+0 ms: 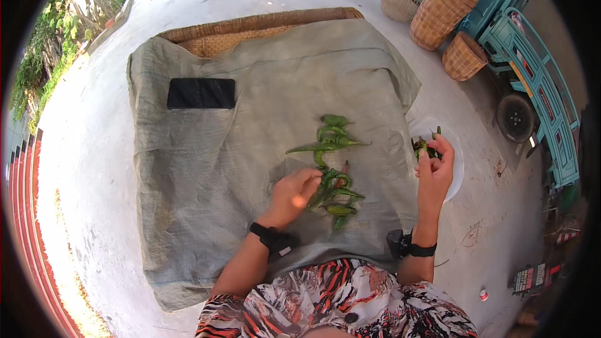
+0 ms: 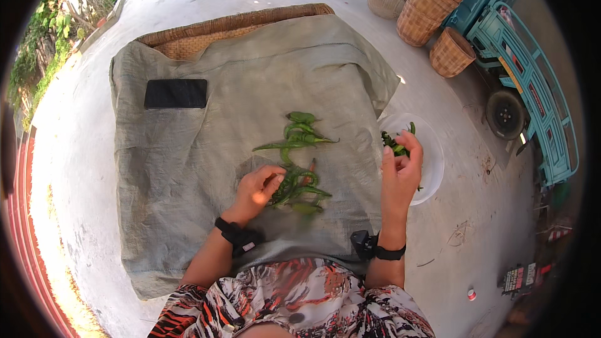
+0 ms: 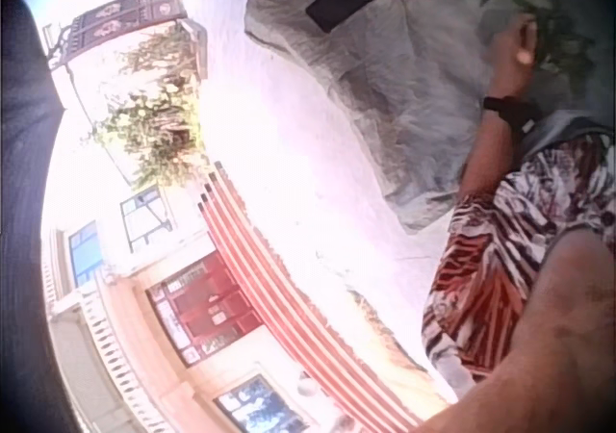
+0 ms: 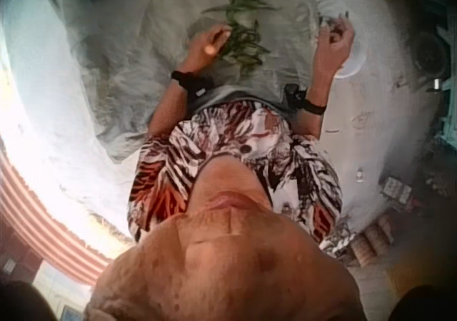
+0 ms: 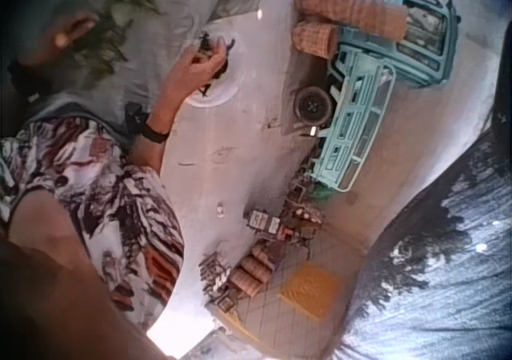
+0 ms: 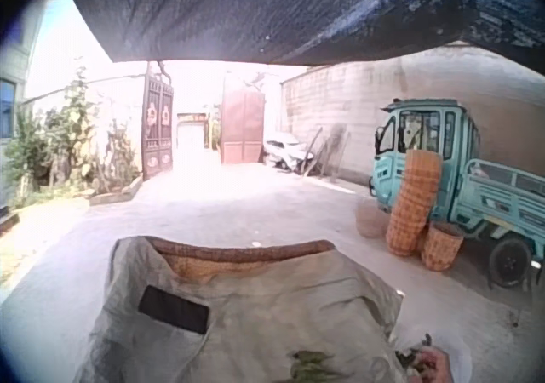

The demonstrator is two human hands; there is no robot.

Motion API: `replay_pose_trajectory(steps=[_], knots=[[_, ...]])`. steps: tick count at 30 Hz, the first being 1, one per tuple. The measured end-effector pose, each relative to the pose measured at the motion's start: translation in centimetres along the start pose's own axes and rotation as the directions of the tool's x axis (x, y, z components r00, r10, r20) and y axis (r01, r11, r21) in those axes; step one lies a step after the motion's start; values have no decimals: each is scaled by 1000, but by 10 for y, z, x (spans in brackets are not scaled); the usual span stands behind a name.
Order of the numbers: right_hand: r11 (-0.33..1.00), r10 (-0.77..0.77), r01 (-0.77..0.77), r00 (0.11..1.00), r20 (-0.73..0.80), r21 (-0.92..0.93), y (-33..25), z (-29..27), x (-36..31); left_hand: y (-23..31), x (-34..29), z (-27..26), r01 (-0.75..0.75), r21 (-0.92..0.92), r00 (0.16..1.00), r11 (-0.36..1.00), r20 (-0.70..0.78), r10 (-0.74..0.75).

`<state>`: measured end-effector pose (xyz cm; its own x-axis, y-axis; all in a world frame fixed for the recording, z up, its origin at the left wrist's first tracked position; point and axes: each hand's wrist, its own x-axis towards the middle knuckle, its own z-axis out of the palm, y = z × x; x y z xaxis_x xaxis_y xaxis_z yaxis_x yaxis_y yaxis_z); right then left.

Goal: Removing stems and leaves from green peppers by hand.

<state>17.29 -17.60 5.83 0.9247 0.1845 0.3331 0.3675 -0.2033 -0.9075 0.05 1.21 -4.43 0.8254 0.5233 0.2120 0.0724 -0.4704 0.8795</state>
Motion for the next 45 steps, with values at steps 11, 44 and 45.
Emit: replay_pose_trajectory(steps=[11,44,45], knots=[[752,-247,593,657,713,-286,-6,122,27,-7,-1,-6,48,-27,997,999,60,-46],[991,-45,50,998,41,-122,1,16,10,-19,5,-4,148,-271,987,951,-21,-159],[945,-135,123,991,-20,-303,6,7,19,-19,5,-2,103,-294,990,950,-57,-125]])
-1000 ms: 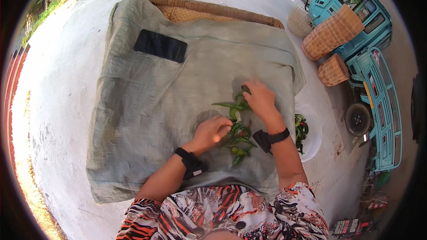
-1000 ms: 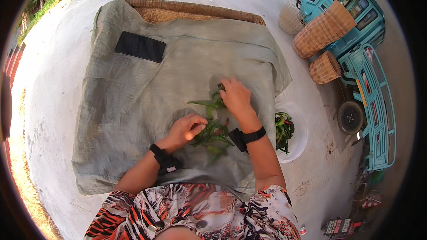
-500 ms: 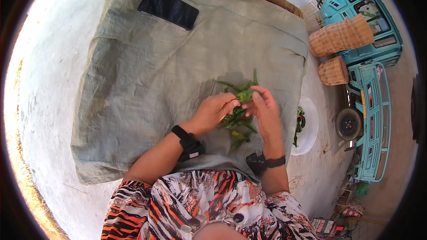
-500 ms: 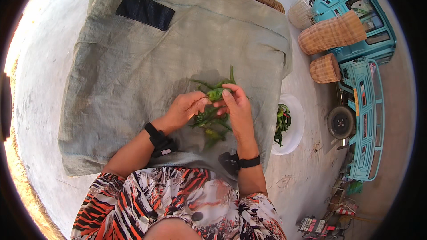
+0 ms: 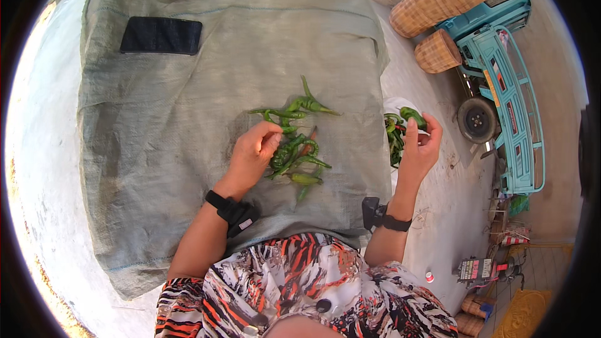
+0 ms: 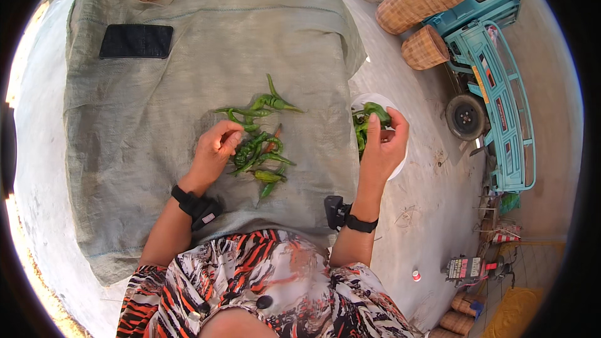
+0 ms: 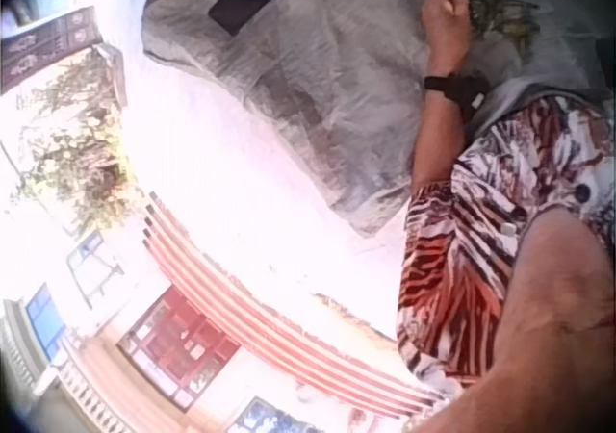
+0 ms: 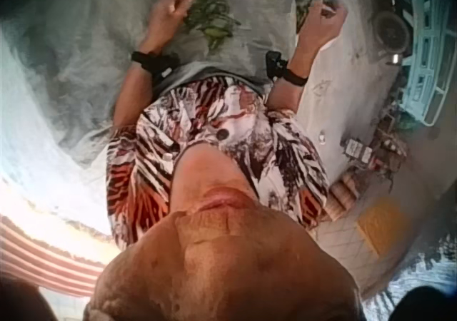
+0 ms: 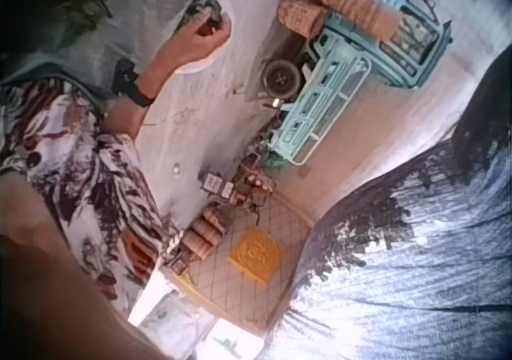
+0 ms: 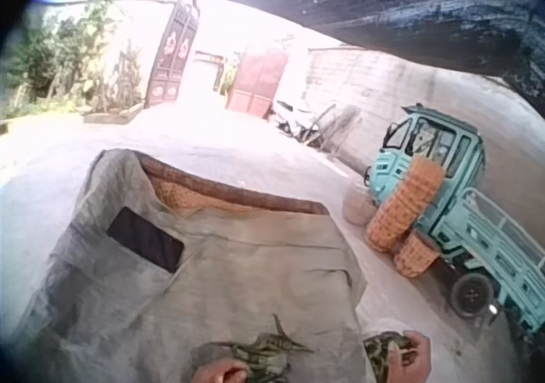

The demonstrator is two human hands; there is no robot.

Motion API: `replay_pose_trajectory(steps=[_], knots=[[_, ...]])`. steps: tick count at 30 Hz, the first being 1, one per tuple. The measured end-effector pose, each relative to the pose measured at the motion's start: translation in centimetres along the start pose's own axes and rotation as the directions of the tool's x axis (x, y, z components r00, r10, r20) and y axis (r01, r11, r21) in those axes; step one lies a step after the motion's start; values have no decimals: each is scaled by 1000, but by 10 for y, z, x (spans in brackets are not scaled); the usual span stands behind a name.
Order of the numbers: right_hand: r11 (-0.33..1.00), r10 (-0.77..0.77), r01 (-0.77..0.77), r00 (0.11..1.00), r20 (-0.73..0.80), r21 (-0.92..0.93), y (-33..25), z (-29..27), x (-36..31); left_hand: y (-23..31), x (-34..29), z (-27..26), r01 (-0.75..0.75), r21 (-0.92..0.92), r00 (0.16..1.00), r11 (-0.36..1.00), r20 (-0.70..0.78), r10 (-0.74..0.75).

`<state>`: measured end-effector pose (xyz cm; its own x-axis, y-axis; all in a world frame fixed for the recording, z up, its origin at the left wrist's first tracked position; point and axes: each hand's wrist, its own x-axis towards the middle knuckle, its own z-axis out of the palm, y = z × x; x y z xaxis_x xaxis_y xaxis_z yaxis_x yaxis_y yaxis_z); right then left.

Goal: Removing stems and leaves from green peppers by hand.

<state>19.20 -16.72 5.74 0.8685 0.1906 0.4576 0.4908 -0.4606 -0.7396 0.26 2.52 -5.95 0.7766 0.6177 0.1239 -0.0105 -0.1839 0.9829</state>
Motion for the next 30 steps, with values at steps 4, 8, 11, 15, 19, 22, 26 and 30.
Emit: replay_pose_trajectory(steps=[4,8,11,15,19,22,26,30], knots=[[967,36,-29,999,24,-254,9,1,3,-9,1,1,-39,-74,999,997,-12,38],[986,-55,126,868,494,-110,-17,35,-20,-2,2,2,20,-108,999,994,-31,-23],[973,-89,197,801,592,-120,-36,66,-31,-2,1,-1,78,-23,997,997,-10,-79],[911,-319,413,694,646,6,-28,99,-28,-5,-1,-2,48,-11,999,999,17,-47],[835,-387,547,652,652,-52,2,119,-31,-3,-3,6,108,-70,994,992,-3,-108],[892,-218,421,720,659,-166,0,110,-30,-3,0,3,92,-82,996,992,17,-91],[962,-191,258,876,443,-94,-14,96,-25,0,-2,0,110,-106,994,988,22,-108],[978,-37,-51,911,410,203,-33,88,-27,9,-1,-1,104,-167,994,980,59,-96]])
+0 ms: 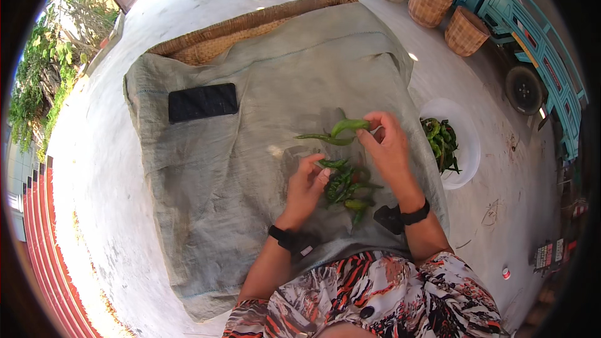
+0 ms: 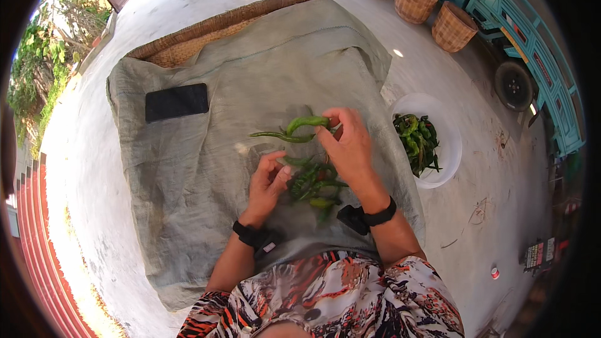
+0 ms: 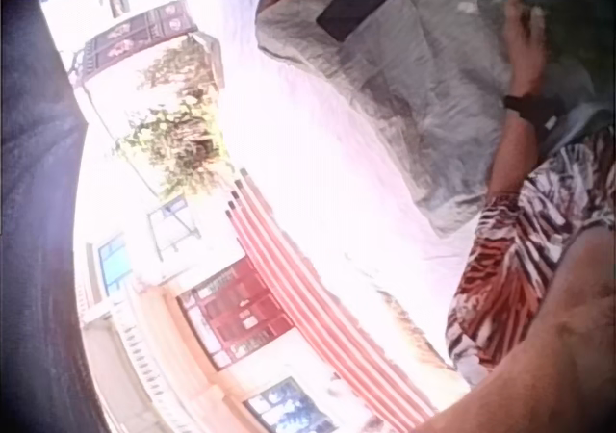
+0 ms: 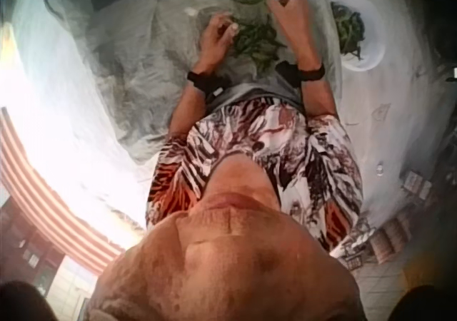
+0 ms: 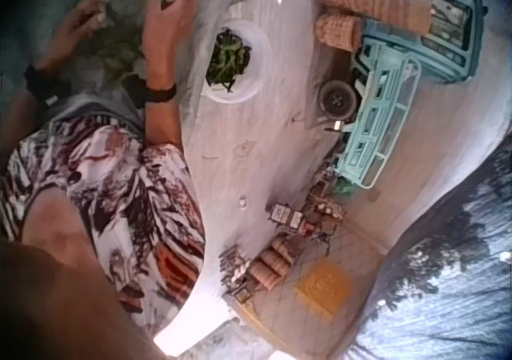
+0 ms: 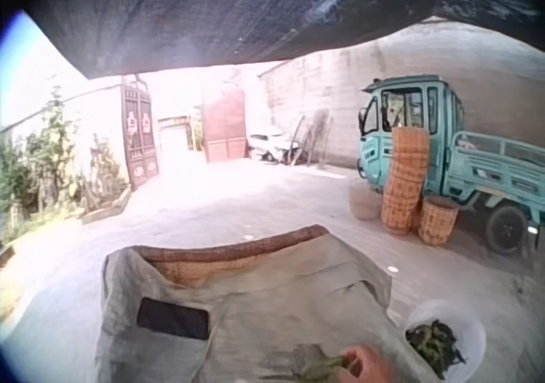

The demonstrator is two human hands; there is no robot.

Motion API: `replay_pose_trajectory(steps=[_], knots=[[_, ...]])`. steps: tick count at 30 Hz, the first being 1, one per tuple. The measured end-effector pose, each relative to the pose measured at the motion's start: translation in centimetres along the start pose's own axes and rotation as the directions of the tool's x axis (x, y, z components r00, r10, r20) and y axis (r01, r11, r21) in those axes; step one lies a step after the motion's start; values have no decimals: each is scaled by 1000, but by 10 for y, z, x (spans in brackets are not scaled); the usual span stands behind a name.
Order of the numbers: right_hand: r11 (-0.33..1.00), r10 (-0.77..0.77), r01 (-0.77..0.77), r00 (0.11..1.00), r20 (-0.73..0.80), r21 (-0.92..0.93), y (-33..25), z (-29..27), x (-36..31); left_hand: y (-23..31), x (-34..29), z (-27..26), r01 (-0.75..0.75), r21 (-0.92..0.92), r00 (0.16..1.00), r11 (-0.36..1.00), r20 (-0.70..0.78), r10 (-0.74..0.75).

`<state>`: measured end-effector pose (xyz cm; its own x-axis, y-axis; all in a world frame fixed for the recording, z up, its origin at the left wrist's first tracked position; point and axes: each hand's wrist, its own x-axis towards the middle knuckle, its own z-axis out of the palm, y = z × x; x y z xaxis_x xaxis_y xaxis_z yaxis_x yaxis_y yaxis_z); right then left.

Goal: Removing stems and leaves from green peppers by hand.

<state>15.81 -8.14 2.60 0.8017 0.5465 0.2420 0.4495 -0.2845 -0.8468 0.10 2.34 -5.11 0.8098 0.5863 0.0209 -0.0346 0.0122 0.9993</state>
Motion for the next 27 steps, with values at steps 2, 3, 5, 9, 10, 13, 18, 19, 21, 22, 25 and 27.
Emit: replay_pose_trajectory(steps=[2,3,5,9,10,13,18,19,21,22,25,27], knots=[[988,23,-31,999,49,151,-5,2,-5,1,-2,-2,14,-19,1000,1000,26,-13],[954,32,-61,994,103,295,-6,4,-8,1,-2,-1,18,-14,999,1000,27,-17],[943,52,-100,986,157,319,-5,8,-12,0,-3,5,-8,-38,1000,999,10,8],[869,122,-217,965,233,444,-11,15,-22,8,-4,7,-104,-37,995,994,10,104],[868,127,-222,964,233,444,-7,20,-24,7,-5,3,-48,27,998,998,39,47],[845,29,-142,975,221,515,6,30,-28,6,-4,1,34,78,995,996,88,-41],[811,196,-354,914,354,466,16,28,-25,7,-2,-1,115,71,984,991,130,-123],[812,195,-352,916,352,465,20,27,-24,2,-1,-1,31,87,983,996,180,-47],[690,187,-437,878,441,578,29,22,-21,0,-2,-1,-57,96,972,994,232,34],[693,184,-433,879,440,576,25,16,-17,3,-2,-1,-83,116,972,990,231,54],[674,241,-232,967,88,701,16,-14,-3,10,-4,-1,-70,129,977,989,210,41],[558,266,-85,961,-81,825,33,-44,8,11,-4,-1,-32,118,980,993,198,8]])
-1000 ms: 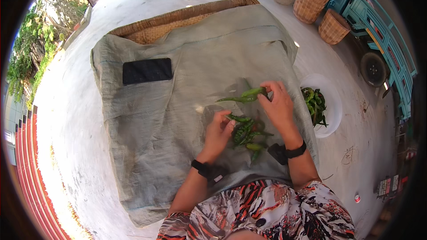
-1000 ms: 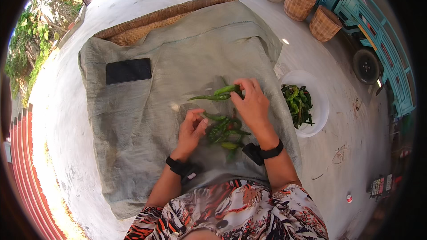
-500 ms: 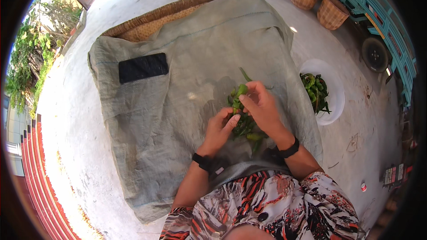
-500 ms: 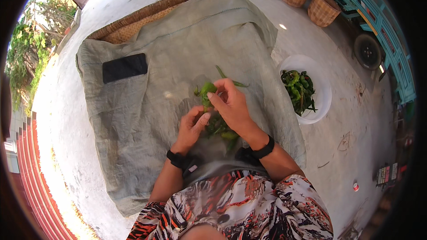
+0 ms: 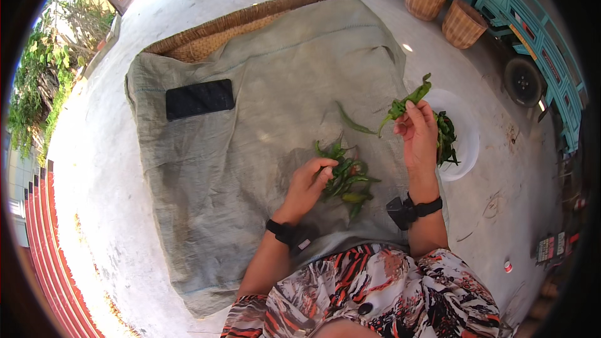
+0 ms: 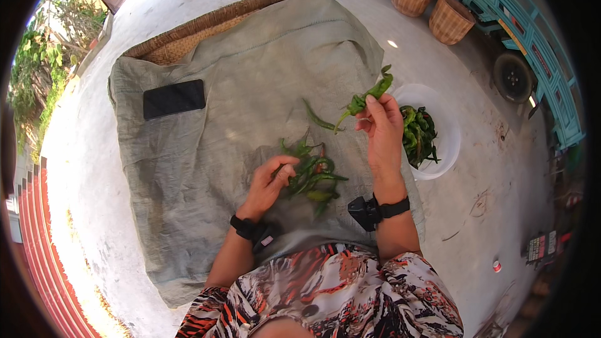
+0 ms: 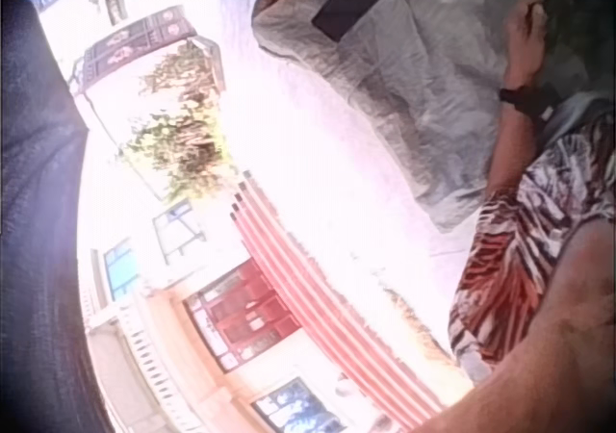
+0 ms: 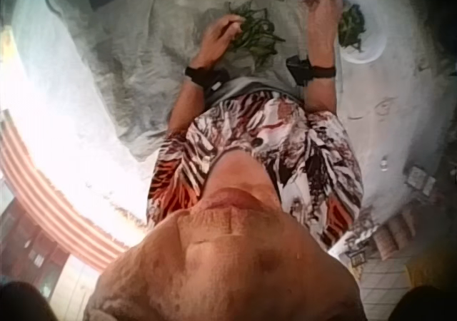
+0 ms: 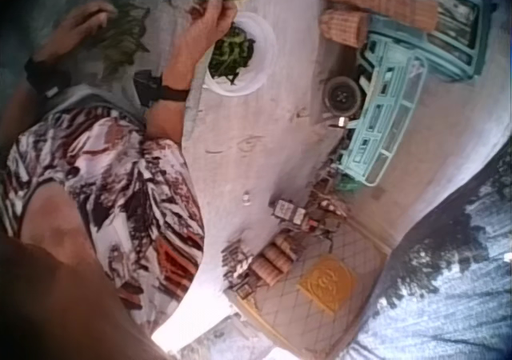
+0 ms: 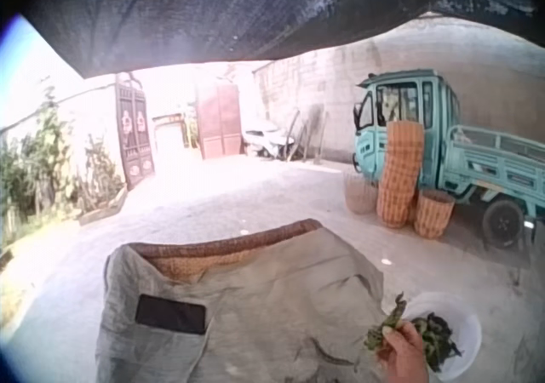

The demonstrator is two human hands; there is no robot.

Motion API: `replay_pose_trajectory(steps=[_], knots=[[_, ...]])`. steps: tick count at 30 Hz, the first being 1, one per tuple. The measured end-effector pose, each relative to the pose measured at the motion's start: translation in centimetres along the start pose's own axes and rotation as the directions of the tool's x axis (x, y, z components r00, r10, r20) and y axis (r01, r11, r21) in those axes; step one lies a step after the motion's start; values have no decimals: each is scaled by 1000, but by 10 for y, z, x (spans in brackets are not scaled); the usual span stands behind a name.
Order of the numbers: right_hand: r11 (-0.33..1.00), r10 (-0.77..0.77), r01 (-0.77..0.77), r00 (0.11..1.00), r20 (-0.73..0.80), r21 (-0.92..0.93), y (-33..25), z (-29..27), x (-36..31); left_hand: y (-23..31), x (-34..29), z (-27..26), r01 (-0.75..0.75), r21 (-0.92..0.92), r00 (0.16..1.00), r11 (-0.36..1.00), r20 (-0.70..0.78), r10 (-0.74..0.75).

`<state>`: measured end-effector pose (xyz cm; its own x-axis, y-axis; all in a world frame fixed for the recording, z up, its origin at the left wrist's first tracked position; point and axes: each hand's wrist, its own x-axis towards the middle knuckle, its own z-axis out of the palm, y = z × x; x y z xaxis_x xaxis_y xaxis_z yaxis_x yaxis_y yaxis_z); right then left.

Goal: Removing stems and leaves from green peppers by hand.

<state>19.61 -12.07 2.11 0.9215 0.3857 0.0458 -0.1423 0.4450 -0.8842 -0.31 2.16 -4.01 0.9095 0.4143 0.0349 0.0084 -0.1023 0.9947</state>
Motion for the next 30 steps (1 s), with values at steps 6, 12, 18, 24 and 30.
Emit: replay_pose_trajectory(steps=[6,12,18,24,30], knots=[[940,165,-124,981,-105,317,-18,-24,4,6,-5,3,-52,-156,998,986,-36,47],[805,240,72,868,434,-589,22,24,-40,8,-5,-1,-66,-250,996,966,-67,51],[355,106,718,606,789,-599,41,31,-54,17,-4,4,-131,-436,988,891,-127,83],[928,368,-255,727,579,-271,35,33,-50,5,1,5,-213,-14,961,977,-186,207],[904,412,-302,800,435,-302,24,31,-47,-2,3,5,23,4,990,1000,-140,-22]])
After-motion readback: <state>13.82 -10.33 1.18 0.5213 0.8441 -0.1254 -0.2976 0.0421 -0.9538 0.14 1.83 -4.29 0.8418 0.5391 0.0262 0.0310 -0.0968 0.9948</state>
